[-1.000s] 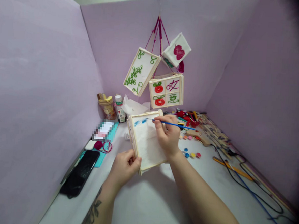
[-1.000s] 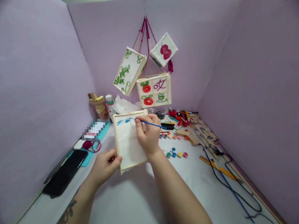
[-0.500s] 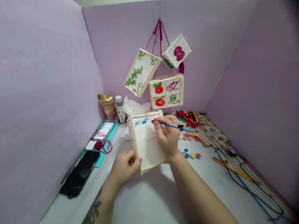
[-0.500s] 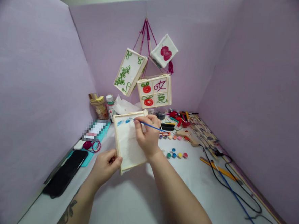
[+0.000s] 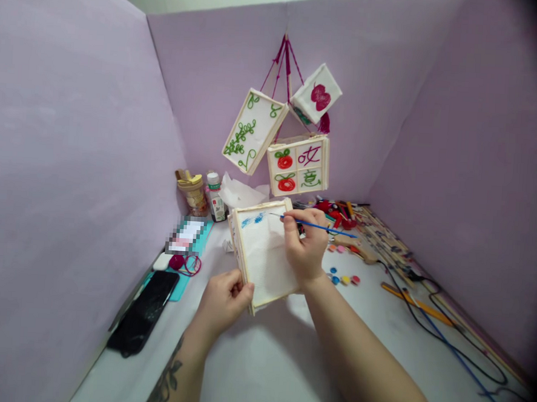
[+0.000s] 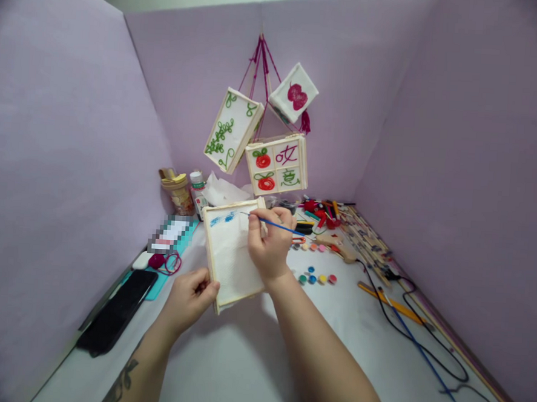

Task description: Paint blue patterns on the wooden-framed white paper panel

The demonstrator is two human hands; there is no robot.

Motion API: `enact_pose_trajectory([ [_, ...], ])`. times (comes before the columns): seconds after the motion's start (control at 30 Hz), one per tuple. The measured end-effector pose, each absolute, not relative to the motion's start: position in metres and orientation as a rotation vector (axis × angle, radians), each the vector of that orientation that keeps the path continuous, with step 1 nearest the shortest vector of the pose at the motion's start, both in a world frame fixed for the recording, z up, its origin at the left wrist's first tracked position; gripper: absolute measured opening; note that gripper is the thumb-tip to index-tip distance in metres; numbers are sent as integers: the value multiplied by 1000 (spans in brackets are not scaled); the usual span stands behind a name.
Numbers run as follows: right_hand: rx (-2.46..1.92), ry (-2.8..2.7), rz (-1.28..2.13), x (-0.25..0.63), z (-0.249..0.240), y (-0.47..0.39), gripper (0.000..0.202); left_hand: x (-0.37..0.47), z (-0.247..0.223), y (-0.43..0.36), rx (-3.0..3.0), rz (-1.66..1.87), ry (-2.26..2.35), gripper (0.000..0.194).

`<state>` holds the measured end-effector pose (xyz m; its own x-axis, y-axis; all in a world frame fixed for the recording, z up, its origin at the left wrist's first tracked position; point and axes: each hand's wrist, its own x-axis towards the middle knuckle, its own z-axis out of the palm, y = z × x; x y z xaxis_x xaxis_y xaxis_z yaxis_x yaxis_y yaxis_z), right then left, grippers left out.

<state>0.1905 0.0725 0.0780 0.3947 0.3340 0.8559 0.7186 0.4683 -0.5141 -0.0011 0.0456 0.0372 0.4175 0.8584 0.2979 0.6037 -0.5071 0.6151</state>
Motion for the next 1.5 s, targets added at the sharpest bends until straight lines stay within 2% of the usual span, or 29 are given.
enact_pose_trajectory([
  [1.5, -1078, -1290, -251, 190, 79, 72, 6, 0, 38, 45, 2233, 829, 1256, 33],
])
